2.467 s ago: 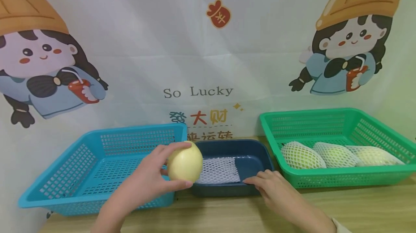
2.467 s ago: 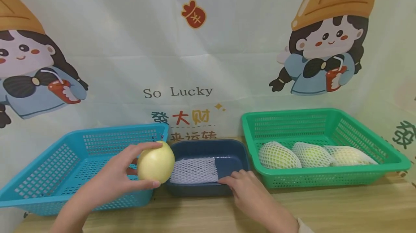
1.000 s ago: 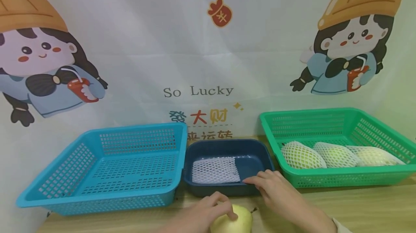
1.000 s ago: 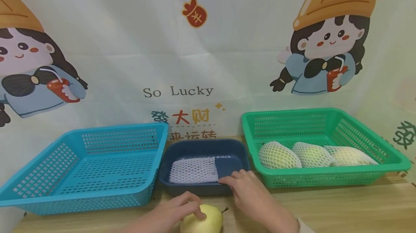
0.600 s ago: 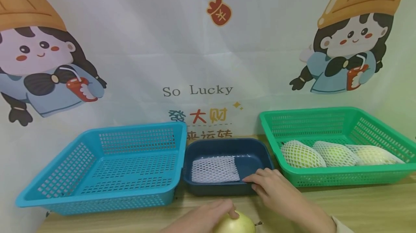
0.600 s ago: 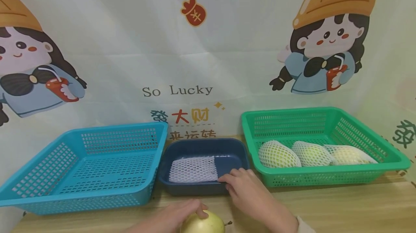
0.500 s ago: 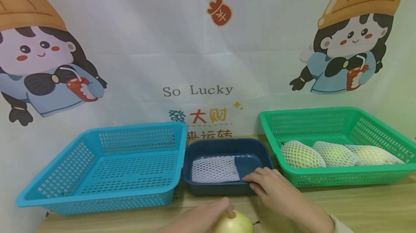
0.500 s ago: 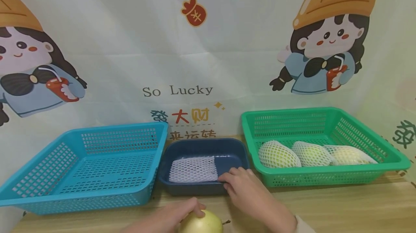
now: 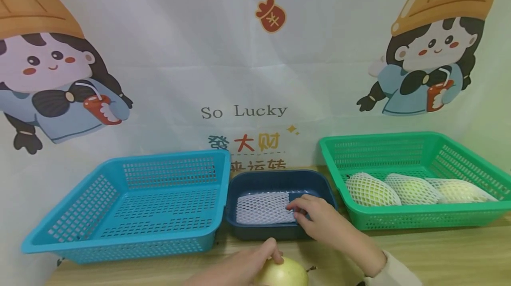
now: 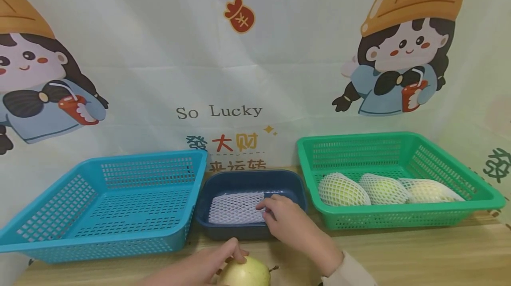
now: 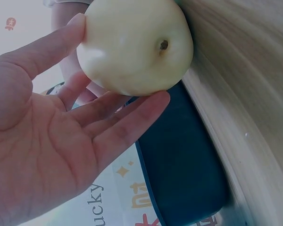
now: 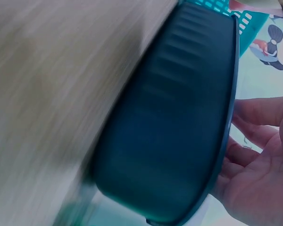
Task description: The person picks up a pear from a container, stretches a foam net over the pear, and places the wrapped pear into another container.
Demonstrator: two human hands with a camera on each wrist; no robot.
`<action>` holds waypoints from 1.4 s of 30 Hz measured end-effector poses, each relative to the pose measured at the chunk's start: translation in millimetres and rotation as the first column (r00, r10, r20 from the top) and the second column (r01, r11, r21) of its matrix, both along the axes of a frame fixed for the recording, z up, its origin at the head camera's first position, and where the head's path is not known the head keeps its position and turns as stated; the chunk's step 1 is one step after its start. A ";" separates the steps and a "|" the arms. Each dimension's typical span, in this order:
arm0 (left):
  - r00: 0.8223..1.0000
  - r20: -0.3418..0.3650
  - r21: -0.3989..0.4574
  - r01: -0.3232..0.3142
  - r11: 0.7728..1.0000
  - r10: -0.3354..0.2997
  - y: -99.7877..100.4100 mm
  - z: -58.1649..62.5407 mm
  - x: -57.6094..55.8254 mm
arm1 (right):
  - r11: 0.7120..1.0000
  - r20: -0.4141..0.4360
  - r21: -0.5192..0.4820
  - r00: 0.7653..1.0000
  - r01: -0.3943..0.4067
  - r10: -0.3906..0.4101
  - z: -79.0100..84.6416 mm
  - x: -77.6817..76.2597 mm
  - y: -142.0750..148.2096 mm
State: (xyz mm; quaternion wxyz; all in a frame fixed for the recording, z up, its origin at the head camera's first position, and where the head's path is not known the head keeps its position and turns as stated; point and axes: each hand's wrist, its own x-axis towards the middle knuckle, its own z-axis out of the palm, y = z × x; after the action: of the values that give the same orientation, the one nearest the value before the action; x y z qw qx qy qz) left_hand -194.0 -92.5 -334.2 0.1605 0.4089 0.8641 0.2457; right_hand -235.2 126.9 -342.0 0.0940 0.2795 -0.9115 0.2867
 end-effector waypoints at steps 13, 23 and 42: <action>0.993 -0.100 0.022 0.068 0.997 -0.065 -2.6 -2.1 -0.8 | 0.996 0.011 0.082 0.999 -0.047 0.046 -10.9 -3.7 -14.5; 0.999 -0.046 -0.012 0.028 1.000 -0.029 0.2 0.6 -0.9 | 0.972 0.143 0.233 0.989 -0.005 -0.029 -10.6 -0.6 -17.8; 0.999 -0.046 -0.022 0.013 1.000 -0.014 0.7 -0.6 -0.3 | 0.956 0.135 0.282 0.983 0.083 -0.125 -10.9 0.8 -22.5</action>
State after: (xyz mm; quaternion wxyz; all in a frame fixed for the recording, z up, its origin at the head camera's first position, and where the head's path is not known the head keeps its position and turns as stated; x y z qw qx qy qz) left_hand -194.3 -91.8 -334.8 0.1465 0.4183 0.8675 0.2257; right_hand -234.4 104.4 -352.9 -0.0001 0.2190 -0.9605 0.1720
